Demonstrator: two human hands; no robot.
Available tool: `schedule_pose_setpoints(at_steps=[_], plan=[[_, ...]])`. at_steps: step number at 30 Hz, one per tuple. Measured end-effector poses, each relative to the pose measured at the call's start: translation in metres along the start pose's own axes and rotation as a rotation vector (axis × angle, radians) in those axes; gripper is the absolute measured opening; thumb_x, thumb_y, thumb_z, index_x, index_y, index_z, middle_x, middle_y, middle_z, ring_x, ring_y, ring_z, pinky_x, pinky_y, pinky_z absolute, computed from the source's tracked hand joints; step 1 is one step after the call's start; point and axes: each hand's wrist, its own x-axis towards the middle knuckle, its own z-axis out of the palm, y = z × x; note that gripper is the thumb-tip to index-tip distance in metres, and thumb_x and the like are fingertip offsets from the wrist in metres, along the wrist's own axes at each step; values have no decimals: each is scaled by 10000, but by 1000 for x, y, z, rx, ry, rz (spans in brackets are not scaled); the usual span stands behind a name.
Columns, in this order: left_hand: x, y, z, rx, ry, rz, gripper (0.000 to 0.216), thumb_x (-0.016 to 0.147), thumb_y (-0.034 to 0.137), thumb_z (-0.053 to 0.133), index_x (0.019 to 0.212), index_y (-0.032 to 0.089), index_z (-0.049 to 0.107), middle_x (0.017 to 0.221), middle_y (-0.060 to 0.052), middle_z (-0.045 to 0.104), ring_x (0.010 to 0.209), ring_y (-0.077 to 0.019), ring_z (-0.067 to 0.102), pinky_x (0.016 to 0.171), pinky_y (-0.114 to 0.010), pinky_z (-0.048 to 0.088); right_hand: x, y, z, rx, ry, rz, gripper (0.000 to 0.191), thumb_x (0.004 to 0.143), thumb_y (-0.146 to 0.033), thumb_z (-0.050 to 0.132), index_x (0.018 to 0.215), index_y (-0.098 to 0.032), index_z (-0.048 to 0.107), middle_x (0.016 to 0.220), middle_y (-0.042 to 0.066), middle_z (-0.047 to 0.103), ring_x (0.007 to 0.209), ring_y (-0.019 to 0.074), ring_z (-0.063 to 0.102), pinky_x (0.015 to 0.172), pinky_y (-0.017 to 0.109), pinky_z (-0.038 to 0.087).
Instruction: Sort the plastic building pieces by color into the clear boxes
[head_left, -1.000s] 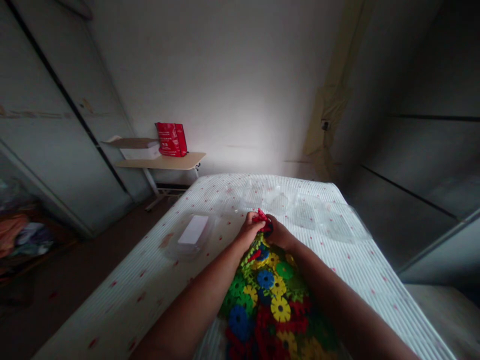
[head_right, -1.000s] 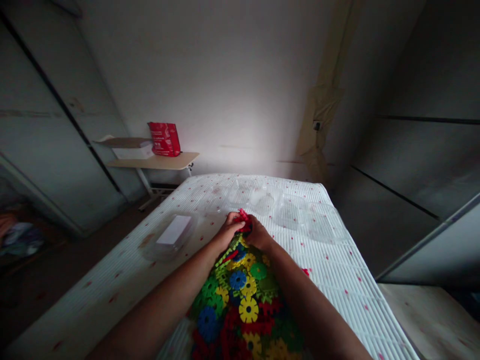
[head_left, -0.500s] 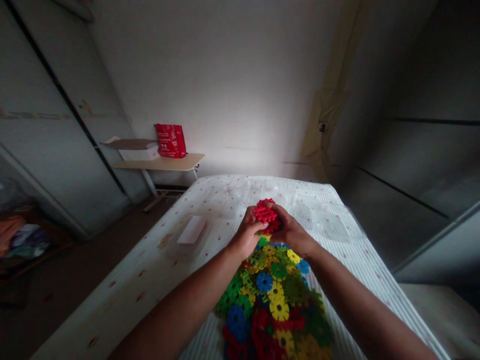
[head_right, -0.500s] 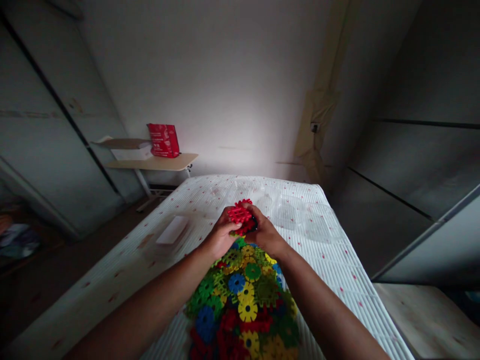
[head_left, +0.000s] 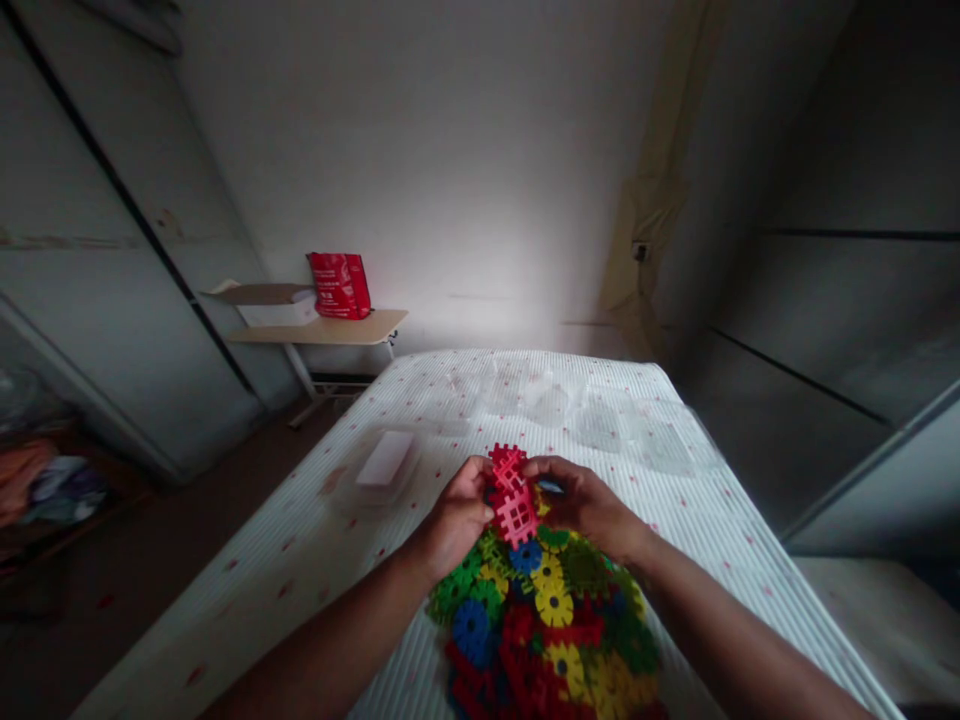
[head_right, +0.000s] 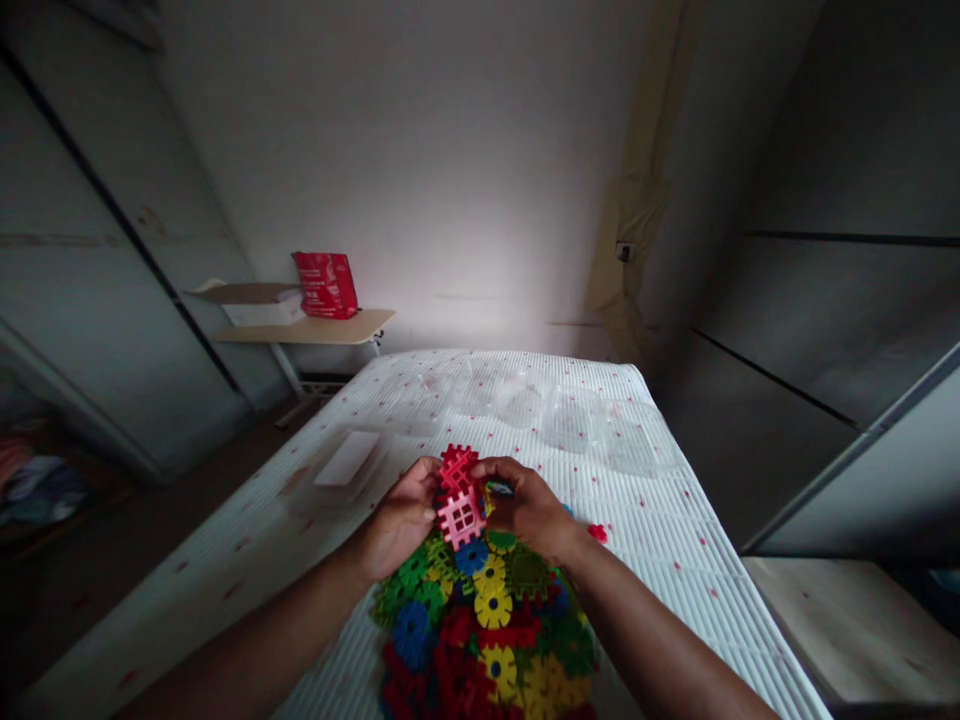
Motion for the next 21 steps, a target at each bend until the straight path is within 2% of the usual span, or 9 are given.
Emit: schedule_pose_setpoints(at_steps=[5,10,13,16,19,21], plan=[[-10,3,-11,22,32,19,346,493,98,557,822,191,511,820,-3,583,807,-164,529,726,-270,374,-2,3,7,-29,-48,30,420,535,-63,653,920,-229,626,1009,12,587,892,150,560,721,265,446],[-27,12,-18,132,35,11,160,548,149,592,698,171,538,722,-4,565,728,-155,515,684,-263,363,-9,-3,12,-192,-128,-75,339,602,-79,626,912,-215,641,976,23,608,932,164,574,809,301,459],[-39,17,-26,259,38,12,88,598,197,598,678,161,592,908,-58,629,902,-220,554,818,-327,381,-15,-4,6,-304,-167,-95,319,656,-103,628,955,-216,637,994,33,624,973,181,585,867,338,458],[-52,23,-39,476,37,39,91,662,243,596,692,169,640,1110,-85,622,1113,-286,505,949,-396,343,-26,-4,-11,-378,-129,-147,358,695,-169,655,1044,-237,614,1091,53,609,1053,204,569,933,381,443],[-68,30,-53,726,19,84,132,723,299,587,767,195,657,1156,-85,614,1141,-291,504,972,-423,356,-49,-7,-29,-501,-37,-156,444,726,-266,671,1157,-267,563,1198,79,570,1113,233,546,927,405,468],[-79,32,-60,916,2,153,206,742,322,587,906,220,657,1210,-83,585,1166,-287,490,996,-436,353,-73,-8,-35,-673,21,-191,532,742,-314,672,1247,-280,510,1268,101,537,1153,256,527,939,416,471]])
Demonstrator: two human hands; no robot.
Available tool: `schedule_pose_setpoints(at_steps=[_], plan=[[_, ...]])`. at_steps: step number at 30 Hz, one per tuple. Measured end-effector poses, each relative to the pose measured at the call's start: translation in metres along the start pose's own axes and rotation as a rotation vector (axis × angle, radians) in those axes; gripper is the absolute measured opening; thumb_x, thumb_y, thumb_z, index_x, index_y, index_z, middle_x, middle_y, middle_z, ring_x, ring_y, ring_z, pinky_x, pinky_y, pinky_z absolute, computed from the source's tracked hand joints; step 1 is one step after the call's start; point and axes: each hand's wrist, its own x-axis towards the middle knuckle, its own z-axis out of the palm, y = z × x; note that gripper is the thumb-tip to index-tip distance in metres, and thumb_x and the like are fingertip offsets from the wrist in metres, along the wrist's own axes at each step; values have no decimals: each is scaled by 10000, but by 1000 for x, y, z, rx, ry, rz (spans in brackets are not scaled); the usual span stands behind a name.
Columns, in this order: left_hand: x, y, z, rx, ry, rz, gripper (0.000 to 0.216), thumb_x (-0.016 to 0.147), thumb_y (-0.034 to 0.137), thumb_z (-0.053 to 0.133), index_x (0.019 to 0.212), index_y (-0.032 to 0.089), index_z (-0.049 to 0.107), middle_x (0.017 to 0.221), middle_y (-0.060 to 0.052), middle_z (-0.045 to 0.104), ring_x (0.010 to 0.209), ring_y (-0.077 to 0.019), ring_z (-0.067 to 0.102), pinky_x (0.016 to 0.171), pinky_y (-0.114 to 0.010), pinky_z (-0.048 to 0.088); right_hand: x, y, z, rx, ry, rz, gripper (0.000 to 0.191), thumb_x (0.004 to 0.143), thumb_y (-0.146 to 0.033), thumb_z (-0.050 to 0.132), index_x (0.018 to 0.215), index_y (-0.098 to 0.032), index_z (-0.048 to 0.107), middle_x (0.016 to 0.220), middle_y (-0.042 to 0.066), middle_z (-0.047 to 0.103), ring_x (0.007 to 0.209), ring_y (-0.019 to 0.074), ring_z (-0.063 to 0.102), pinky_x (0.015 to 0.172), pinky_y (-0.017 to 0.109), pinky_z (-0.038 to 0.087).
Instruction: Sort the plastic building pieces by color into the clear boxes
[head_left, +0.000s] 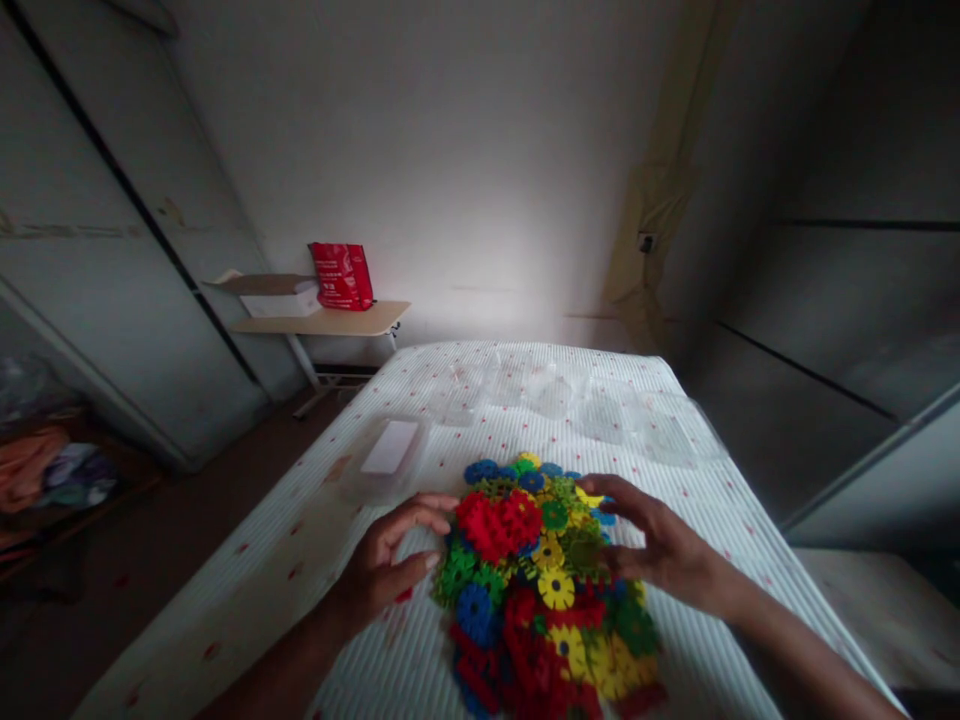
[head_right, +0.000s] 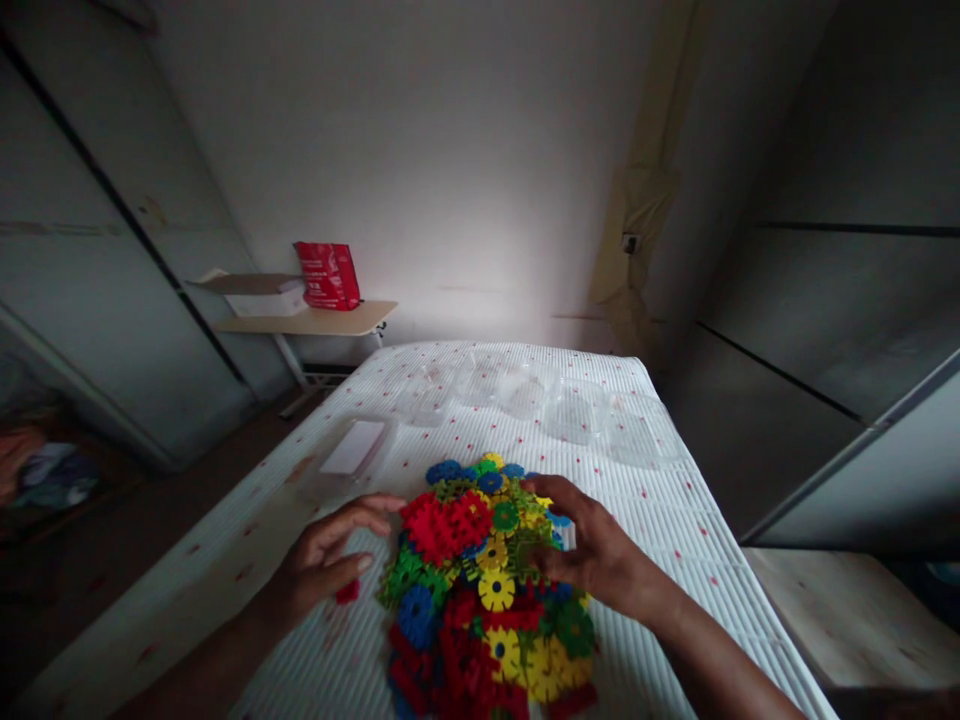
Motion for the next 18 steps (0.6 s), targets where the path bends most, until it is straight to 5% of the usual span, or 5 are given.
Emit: schedule_pose_setpoints(at_steps=[4,6,8,12,18], plan=[[-22,-9,-4,373,-24,126,504,754,363,590,1245,279,515,1381,-80,443,1294,-299,356,1070,-475,285,-53,0,15,-428,-42,-253,625,760,-358,663,1344,-314,446,1424,89,417,1286,299,407,981,421,456],[-31,-17,-2,531,-39,176,630,741,409,603,1335,304,422,1444,-74,364,1333,-314,293,1087,-496,249,-74,10,34,-564,-75,-421,554,809,-331,617,1336,-370,450,1365,24,505,1279,260,428,1042,424,400],[-41,-26,0,682,-58,225,752,706,480,632,1384,319,349,1492,-71,285,1353,-338,248,1093,-521,217,-87,26,52,-640,-101,-525,596,851,-342,569,1406,-292,358,1290,27,578,1229,194,492,1097,360,331],[-56,-40,6,891,-82,250,971,623,632,647,1439,301,239,1541,-100,134,1368,-389,189,1078,-559,209,-92,46,73,-727,-173,-645,521,904,-355,488,1403,-290,355,1273,-2,584,1207,137,512,1149,334,197],[-64,-47,27,950,-147,254,1180,521,808,572,1469,275,112,1541,-163,28,1356,-443,171,1050,-610,214,-77,18,80,-771,-166,-702,393,917,-316,469,1309,-316,470,1274,-3,578,1208,162,513,1154,426,191]])
